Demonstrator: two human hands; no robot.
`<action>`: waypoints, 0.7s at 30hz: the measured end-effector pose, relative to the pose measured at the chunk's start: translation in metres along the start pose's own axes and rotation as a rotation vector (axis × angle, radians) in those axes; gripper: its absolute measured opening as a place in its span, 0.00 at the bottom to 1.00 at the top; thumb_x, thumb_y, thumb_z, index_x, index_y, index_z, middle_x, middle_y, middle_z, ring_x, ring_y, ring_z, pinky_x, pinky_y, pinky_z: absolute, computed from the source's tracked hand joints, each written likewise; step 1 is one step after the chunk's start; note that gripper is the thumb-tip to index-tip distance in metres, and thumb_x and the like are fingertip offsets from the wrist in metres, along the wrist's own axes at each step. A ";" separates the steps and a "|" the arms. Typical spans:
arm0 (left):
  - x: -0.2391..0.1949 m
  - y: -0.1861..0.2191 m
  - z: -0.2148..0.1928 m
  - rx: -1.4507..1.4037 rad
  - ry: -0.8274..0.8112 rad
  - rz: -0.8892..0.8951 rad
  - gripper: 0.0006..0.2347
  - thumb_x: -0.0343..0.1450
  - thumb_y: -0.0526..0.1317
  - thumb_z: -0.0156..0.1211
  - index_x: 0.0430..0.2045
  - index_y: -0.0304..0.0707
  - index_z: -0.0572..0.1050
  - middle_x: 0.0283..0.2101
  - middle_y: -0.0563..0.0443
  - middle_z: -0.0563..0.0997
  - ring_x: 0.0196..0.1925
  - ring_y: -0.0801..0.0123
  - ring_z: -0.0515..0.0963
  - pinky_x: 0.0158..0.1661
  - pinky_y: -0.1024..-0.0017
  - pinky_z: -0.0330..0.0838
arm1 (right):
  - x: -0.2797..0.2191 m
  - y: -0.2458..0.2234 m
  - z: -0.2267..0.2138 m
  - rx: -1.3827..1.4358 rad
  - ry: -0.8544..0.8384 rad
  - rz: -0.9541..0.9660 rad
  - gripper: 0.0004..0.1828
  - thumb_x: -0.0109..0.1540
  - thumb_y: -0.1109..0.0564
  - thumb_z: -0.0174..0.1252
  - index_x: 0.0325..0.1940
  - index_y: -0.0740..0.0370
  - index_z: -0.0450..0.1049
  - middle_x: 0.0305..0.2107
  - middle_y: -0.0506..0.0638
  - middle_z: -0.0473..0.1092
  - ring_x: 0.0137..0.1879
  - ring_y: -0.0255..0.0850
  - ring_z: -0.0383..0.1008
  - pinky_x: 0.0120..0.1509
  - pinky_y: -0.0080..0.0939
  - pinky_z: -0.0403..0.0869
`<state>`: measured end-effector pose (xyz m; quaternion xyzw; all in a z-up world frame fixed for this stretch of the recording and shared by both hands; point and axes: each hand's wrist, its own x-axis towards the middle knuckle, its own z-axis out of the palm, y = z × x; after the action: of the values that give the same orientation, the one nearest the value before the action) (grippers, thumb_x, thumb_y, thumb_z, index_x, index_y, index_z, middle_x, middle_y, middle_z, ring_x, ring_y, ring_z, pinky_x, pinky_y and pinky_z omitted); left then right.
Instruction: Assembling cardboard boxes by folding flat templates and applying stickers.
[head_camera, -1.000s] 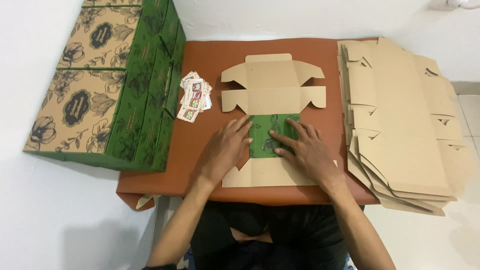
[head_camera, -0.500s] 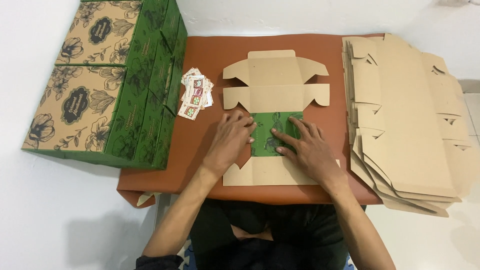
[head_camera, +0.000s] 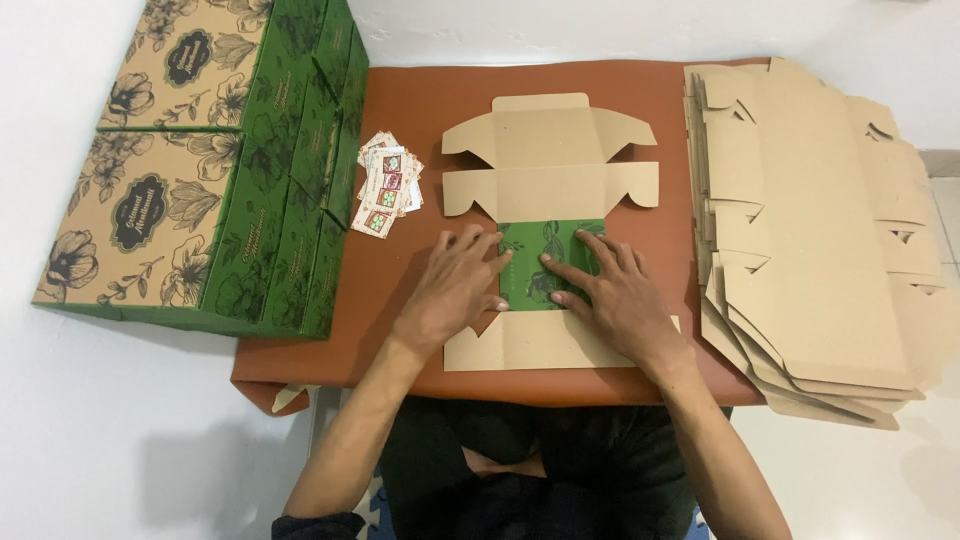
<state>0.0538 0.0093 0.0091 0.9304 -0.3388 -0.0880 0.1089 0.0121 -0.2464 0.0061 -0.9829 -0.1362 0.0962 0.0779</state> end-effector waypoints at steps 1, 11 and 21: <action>-0.001 -0.001 -0.004 0.003 0.003 0.003 0.29 0.67 0.53 0.73 0.62 0.42 0.77 0.65 0.39 0.76 0.66 0.50 0.66 0.61 0.46 0.58 | 0.000 0.000 -0.001 -0.001 0.004 0.002 0.25 0.72 0.30 0.44 0.73 0.23 0.69 0.74 0.53 0.57 0.81 0.55 0.54 0.80 0.64 0.58; -0.013 0.008 -0.018 -0.198 -0.098 -0.121 0.39 0.69 0.60 0.63 0.75 0.41 0.61 0.74 0.40 0.68 0.74 0.41 0.63 0.68 0.35 0.54 | -0.002 -0.005 0.007 -0.036 -0.034 0.011 0.28 0.74 0.31 0.33 0.80 0.21 0.57 0.76 0.53 0.54 0.84 0.54 0.49 0.83 0.65 0.53; -0.018 0.029 0.028 -0.215 0.211 -0.173 0.40 0.73 0.64 0.59 0.75 0.35 0.61 0.74 0.32 0.66 0.73 0.30 0.61 0.67 0.31 0.52 | -0.008 0.001 -0.060 0.323 0.123 -0.021 0.25 0.75 0.56 0.47 0.78 0.60 0.65 0.61 0.74 0.71 0.71 0.74 0.67 0.70 0.76 0.69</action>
<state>0.0157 -0.0046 -0.0084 0.9431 -0.2329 -0.0348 0.2349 0.0172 -0.2578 0.0658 -0.9601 -0.1241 0.0559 0.2441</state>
